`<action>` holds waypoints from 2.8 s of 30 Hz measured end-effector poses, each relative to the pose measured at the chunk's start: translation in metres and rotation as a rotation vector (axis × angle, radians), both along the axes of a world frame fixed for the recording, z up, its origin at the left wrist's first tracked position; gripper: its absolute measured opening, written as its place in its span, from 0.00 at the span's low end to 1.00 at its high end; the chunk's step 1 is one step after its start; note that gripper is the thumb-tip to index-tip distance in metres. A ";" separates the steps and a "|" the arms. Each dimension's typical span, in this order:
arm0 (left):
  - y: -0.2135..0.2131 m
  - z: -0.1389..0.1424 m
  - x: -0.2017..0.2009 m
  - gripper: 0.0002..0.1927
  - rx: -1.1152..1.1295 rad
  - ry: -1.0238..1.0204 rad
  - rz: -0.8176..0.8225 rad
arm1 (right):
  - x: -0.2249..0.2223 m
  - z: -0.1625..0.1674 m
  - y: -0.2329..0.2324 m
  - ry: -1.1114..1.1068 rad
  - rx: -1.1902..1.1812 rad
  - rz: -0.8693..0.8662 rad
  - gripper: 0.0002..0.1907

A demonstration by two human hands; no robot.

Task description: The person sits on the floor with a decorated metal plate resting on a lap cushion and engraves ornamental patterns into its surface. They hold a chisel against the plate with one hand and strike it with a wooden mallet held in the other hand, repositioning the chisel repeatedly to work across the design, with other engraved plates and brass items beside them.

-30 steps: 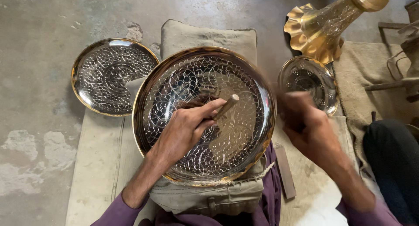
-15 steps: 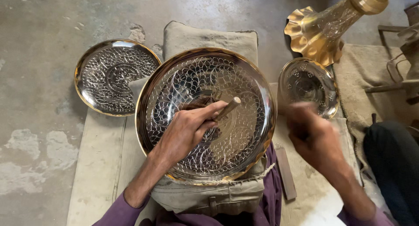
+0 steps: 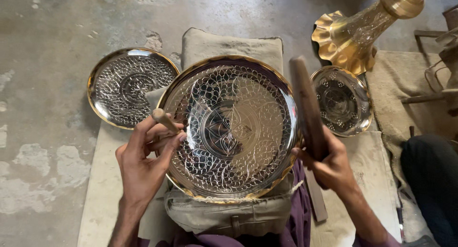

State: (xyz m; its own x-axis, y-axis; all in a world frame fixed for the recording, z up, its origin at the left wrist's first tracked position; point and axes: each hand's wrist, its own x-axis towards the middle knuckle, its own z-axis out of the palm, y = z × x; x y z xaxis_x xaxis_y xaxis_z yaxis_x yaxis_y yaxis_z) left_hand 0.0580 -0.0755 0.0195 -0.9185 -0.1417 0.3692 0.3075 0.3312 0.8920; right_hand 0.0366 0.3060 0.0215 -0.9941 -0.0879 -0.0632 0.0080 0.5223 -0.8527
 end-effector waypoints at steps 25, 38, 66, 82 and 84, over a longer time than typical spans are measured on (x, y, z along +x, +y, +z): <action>0.028 0.003 -0.027 0.27 0.105 -0.170 -0.240 | -0.023 0.015 -0.006 0.108 -0.061 -0.074 0.19; 0.064 -0.028 -0.055 0.23 -0.021 -0.172 -0.308 | -0.084 0.043 -0.030 0.536 0.264 0.057 0.24; 0.065 -0.025 -0.066 0.29 -0.183 -0.044 -0.403 | -0.036 0.100 -0.023 0.483 0.663 0.262 0.39; 0.066 -0.033 -0.066 0.26 -0.155 -0.064 -0.412 | -0.047 0.102 -0.026 0.551 0.865 0.353 0.41; 0.066 -0.034 -0.066 0.26 -0.161 -0.052 -0.417 | -0.047 0.101 -0.024 0.533 0.927 0.350 0.39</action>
